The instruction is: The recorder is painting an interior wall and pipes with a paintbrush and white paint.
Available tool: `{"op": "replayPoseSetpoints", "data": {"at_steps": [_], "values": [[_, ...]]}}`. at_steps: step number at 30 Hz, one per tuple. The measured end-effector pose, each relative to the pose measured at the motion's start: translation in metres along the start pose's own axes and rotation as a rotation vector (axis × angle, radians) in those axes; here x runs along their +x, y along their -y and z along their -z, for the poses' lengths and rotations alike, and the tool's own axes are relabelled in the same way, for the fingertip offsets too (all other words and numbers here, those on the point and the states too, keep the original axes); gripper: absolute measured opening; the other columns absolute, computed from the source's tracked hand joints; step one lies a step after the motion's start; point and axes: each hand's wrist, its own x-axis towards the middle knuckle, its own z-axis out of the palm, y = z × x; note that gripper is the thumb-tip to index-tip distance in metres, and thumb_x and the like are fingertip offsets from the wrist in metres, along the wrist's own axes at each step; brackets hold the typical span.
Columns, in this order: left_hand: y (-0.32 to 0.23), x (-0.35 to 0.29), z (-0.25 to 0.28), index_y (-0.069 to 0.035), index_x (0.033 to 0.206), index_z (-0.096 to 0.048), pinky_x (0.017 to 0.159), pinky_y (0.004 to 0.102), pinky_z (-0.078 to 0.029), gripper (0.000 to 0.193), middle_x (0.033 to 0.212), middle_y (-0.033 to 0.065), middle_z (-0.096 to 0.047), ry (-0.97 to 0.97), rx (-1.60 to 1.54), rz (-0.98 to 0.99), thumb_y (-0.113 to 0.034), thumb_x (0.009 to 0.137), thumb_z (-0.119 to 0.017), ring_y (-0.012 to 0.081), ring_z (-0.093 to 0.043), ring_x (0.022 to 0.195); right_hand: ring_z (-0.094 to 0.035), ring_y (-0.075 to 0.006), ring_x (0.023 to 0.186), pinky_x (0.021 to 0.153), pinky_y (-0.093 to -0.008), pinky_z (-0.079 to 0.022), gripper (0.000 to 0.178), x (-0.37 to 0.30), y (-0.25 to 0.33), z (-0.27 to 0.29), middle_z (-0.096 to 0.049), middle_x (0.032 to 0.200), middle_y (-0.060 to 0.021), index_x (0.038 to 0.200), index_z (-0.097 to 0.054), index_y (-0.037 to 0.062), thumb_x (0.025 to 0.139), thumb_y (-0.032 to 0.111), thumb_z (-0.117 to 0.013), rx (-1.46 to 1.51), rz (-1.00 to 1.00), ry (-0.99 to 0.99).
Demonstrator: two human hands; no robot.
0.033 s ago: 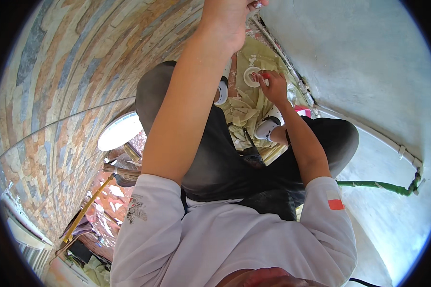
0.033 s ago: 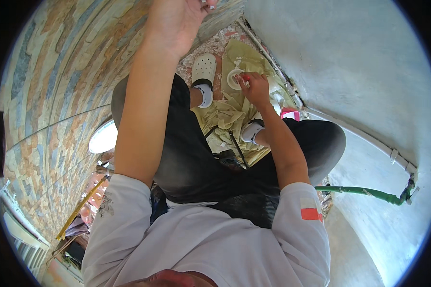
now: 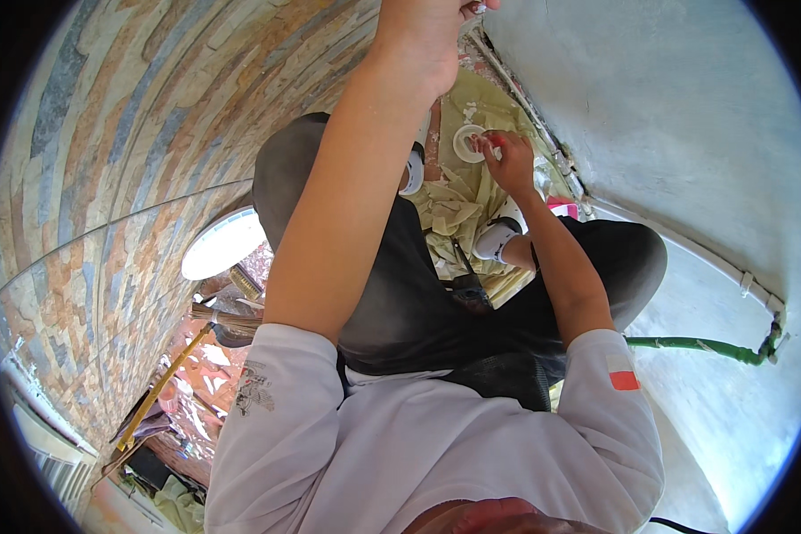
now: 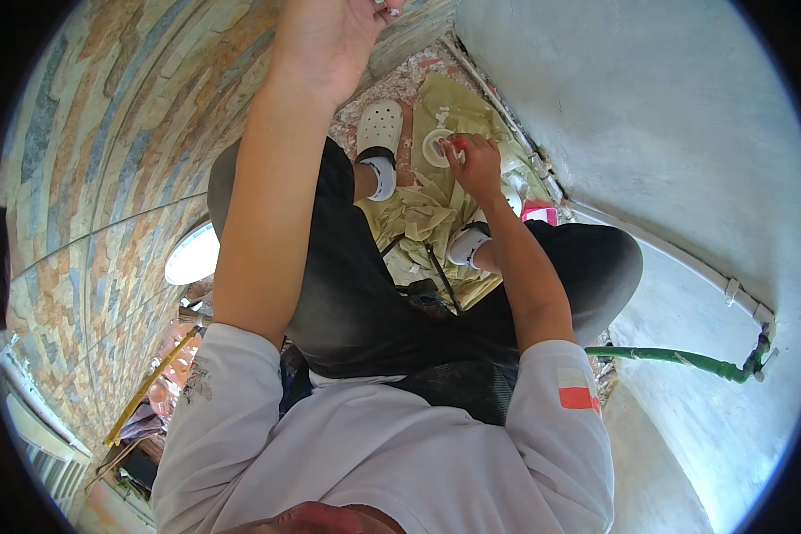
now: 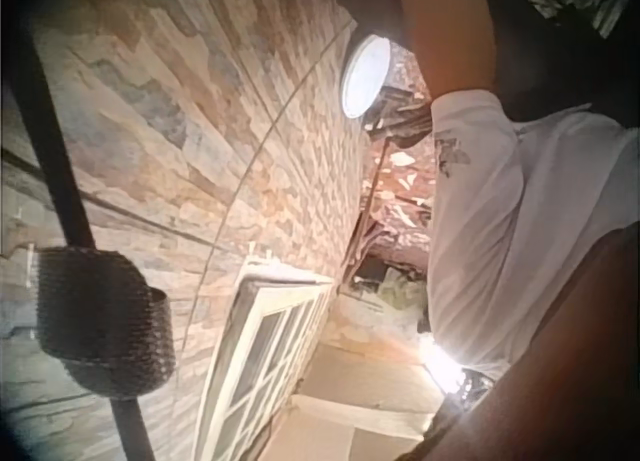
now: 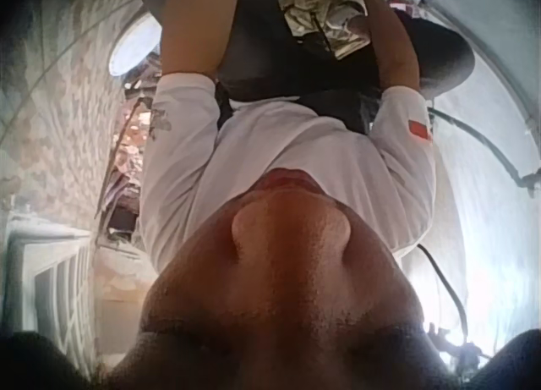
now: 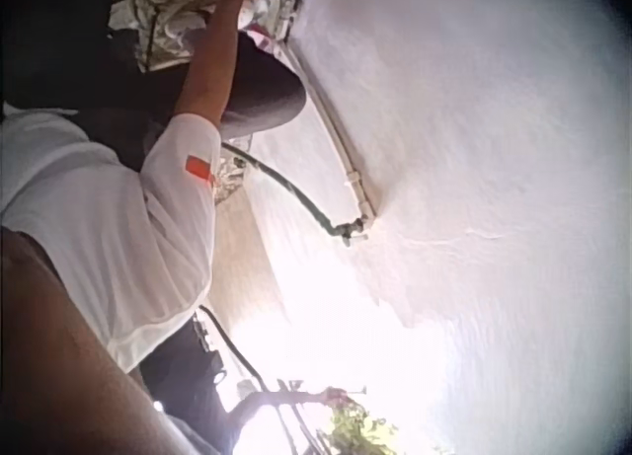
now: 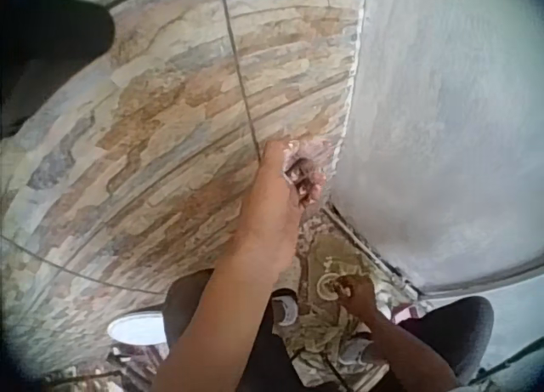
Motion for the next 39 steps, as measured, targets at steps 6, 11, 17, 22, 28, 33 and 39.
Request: {"op": "replayPoseSetpoints", "data": {"at_steps": [6,11,17,22,28,33,39], "values": [[0.000,0.001,0.009,-0.011,0.094,-0.057,0.065,0.0257,-0.043,0.026,0.080,0.0003,-0.056,0.019,-0.099,-0.053,-0.032,0.101,-0.045,0.0115,-0.053,0.072,-0.064,-0.0287,0.070,0.068,-0.0391,-0.045,0.014,-0.004,-0.006,-0.003,-0.067,0.077,-0.0102,0.090,-0.071,0.0089,0.087,0.022,-0.067,-0.045,-0.072,-0.030],[-0.014,0.007,0.020,-0.007,0.099,-0.062,0.063,0.0245,-0.046,0.023,0.082,0.0020,-0.061,0.126,-0.093,-0.061,-0.026,0.102,-0.050,0.0108,-0.056,0.072,-0.063,-0.0330,0.064,0.060,-0.0417,-0.047,0.021,0.003,-0.017,-0.009,-0.065,0.070,-0.0138,0.085,-0.069,0.0062,0.087,0.027,-0.067,0.047,-0.300,-0.150],[-0.015,0.004,0.024,-0.003,0.102,-0.064,0.059,0.0218,-0.050,0.018,0.079,0.0025,-0.065,0.083,0.099,-0.110,-0.021,0.098,-0.060,0.0099,-0.058,0.060,-0.065,-0.0374,0.065,0.060,-0.0454,-0.049,0.031,-0.006,-0.030,-0.011,-0.065,0.067,-0.0166,0.079,-0.067,0.0055,0.086,0.036,-0.064,0.121,-0.553,-0.194],[-0.013,-0.010,0.029,-0.008,0.089,-0.059,0.060,0.0249,-0.051,0.019,0.075,0.0023,-0.060,0.154,0.102,-0.126,-0.022,0.101,-0.054,0.0110,-0.059,0.060,-0.064,-0.0367,0.064,0.061,-0.0456,-0.049,0.032,-0.013,-0.036,-0.009,-0.063,0.064,-0.0155,0.083,-0.067,0.0060,0.087,0.037,-0.063,0.161,-0.569,-0.205],[0.000,0.036,0.081,-0.010,0.087,-0.055,0.070,0.0317,-0.052,0.024,0.082,0.0026,-0.059,0.086,-0.247,-0.056,-0.028,0.103,-0.052,0.0132,-0.061,0.068,-0.064,-0.0367,0.065,0.062,-0.0457,-0.049,0.035,-0.011,-0.039,-0.006,-0.064,0.064,-0.0145,0.082,-0.067,0.0065,0.091,0.039,-0.058,0.166,-0.521,-0.093],[0.020,0.000,0.013,-0.008,0.092,-0.057,0.072,0.0305,-0.051,0.024,0.086,0.0025,-0.059,0.234,0.118,-0.163,-0.029,0.103,-0.052,0.0126,-0.060,0.071,-0.064,-0.0353,0.065,0.062,-0.0444,-0.049,0.031,-0.015,-0.035,0.002,-0.065,0.064,-0.0121,0.081,-0.062,0.0066,0.092,0.035,-0.056,0.214,-0.435,-0.034],[0.008,0.002,0.018,0.001,0.109,-0.063,0.072,0.0245,-0.049,0.019,0.090,0.0035,-0.063,0.131,0.272,-0.060,-0.015,0.099,-0.058,0.0112,-0.059,0.079,-0.064,-0.0345,0.064,0.061,-0.0442,-0.048,0.026,-0.008,-0.019,0.009,-0.065,0.066,-0.0126,0.081,-0.059,0.0062,0.093,0.030,-0.055,0.238,-0.367,-0.006]]}}
